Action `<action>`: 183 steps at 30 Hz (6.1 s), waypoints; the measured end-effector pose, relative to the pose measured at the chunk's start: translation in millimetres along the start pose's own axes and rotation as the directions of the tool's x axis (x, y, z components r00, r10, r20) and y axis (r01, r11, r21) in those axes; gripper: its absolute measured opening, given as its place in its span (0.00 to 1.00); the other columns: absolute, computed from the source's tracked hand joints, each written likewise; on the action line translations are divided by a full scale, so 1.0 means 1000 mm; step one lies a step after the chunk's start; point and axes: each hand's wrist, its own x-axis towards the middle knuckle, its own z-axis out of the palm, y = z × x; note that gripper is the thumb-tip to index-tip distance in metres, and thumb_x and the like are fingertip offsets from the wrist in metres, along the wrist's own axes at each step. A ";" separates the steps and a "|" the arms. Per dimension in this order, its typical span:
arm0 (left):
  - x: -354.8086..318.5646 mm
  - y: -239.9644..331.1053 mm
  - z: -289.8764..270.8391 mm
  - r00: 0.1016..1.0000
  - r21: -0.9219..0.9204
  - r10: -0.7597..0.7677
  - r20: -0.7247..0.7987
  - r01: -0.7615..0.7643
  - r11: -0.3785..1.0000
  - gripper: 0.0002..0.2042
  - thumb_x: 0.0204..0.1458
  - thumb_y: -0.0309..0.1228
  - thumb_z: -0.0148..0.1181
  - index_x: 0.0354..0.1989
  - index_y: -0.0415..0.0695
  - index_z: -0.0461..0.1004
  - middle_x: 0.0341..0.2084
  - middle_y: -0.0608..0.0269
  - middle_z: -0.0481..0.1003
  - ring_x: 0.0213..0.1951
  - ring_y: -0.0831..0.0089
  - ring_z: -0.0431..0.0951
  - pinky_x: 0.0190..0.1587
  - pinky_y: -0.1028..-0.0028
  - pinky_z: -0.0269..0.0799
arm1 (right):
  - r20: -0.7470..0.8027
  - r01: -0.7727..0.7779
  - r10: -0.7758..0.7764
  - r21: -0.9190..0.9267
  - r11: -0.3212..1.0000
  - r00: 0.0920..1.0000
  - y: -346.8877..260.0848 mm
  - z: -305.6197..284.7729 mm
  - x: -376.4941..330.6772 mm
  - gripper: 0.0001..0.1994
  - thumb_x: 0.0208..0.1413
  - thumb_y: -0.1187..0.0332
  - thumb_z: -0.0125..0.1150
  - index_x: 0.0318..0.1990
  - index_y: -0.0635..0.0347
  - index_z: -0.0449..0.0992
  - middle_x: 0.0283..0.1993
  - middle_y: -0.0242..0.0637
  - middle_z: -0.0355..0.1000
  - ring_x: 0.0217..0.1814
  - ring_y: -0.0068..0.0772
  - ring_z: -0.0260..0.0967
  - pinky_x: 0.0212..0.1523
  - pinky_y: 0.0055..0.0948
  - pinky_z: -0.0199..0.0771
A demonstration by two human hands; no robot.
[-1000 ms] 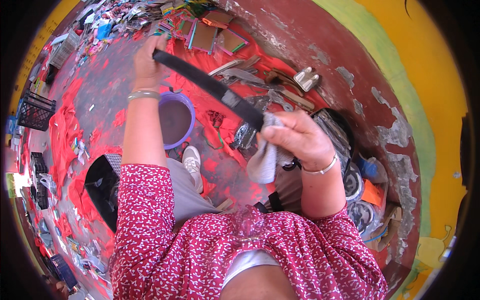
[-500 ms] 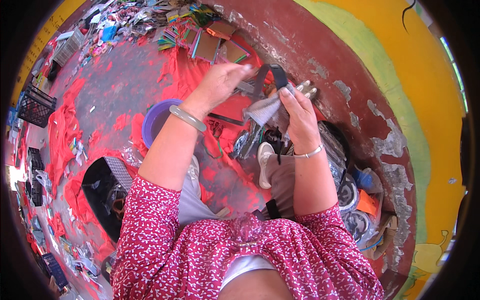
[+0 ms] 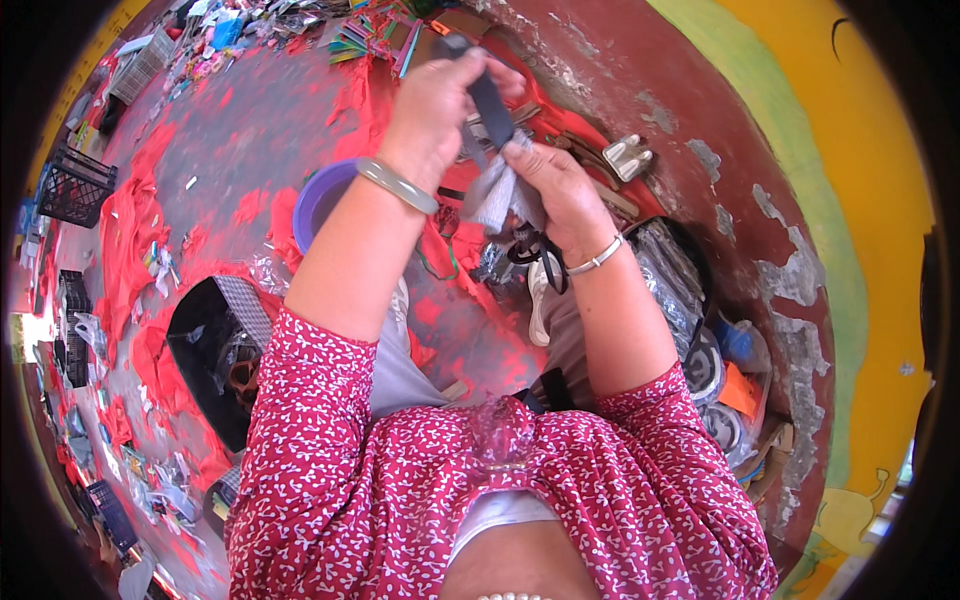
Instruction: The person wipes down several packaged items using a cloth by hand, including a rectangular boxed item and a black plastic component, and kemudian places them back into a pile.
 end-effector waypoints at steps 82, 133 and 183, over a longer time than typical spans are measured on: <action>-0.035 -0.020 0.013 0.842 0.166 -0.275 0.464 0.223 0.961 0.14 0.50 0.34 0.55 0.40 0.37 0.68 0.33 0.54 0.75 0.30 0.78 0.74 0.36 0.81 0.70 | -0.309 0.434 -0.427 -0.049 0.899 0.850 -0.021 -0.040 -0.013 0.10 0.46 0.79 0.61 0.38 0.64 0.72 0.34 0.33 0.73 0.34 0.22 0.70 0.36 0.22 0.72; -0.029 -0.035 -0.005 0.906 -0.008 -0.392 0.158 0.398 0.917 0.15 0.59 0.38 0.43 0.44 0.39 0.67 0.31 0.54 0.74 0.23 0.77 0.74 0.30 0.77 0.73 | -0.574 0.690 -0.503 0.158 0.706 0.646 -0.028 -0.092 -0.009 0.14 0.58 0.61 0.47 0.50 0.55 0.66 0.43 0.33 0.70 0.39 0.29 0.69 0.38 0.31 0.69; -0.039 -0.034 0.010 0.832 0.552 -0.306 0.462 0.001 0.834 0.08 0.58 0.32 0.43 0.33 0.41 0.66 0.17 0.66 0.69 0.15 0.85 0.65 0.19 0.83 0.62 | -0.402 0.309 -0.680 -0.670 0.675 0.614 0.010 -0.049 0.016 0.11 0.57 0.64 0.51 0.33 0.63 0.73 0.26 0.23 0.68 0.28 0.15 0.59 0.31 0.19 0.63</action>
